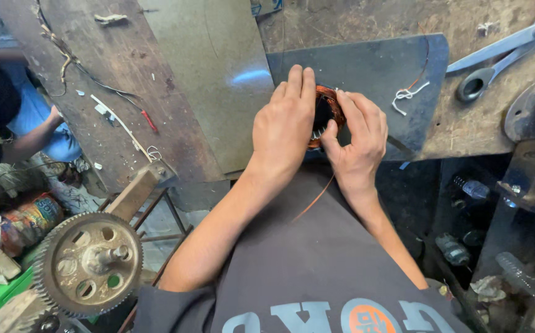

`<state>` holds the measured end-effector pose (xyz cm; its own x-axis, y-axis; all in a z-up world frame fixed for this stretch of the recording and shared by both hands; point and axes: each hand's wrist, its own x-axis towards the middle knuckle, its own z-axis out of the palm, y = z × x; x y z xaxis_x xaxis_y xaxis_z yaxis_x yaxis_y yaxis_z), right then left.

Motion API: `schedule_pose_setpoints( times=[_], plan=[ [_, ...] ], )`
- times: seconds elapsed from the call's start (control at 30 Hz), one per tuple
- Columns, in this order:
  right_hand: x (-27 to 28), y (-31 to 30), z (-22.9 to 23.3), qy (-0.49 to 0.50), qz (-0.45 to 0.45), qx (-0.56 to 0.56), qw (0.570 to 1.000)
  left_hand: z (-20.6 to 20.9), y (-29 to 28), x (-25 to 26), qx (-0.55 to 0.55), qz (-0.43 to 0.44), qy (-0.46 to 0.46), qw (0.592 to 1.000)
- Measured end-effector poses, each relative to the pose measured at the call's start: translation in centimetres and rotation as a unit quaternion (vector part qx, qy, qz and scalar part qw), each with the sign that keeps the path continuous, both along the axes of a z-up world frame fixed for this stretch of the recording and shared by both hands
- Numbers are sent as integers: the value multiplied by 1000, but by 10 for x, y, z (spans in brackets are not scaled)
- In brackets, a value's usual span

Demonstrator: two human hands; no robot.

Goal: The person winds copper wire around a motor stator, using a flat metal strip to press the wire into slots and scissors to trim excess wire. The person continues winding and adjusting the wire throughout the clip.

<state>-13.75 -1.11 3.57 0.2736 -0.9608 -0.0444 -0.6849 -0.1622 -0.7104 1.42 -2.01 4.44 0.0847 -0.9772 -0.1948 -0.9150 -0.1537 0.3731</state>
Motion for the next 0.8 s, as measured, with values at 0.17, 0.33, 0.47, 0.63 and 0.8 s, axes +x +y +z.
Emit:
schedule_pose_setpoints(
  times=[0.17,0.33,0.47,0.63,0.8],
  plan=[
    [-9,-4,3,27,43,-54,997,3,20,11,-31,18,100,994],
    [-16,4,6,68,64,-154,984,-7,27,12,-159,29,99,982],
    [-40,28,24,65,121,-51,989,-17,31,5,-151,13,33,988],
    [-50,48,-3,-150,-9,346,926,-19,30,15,-80,57,174,980],
    [-30,36,-43,-246,-60,284,925,-7,35,16,-92,115,204,968]
  ],
)
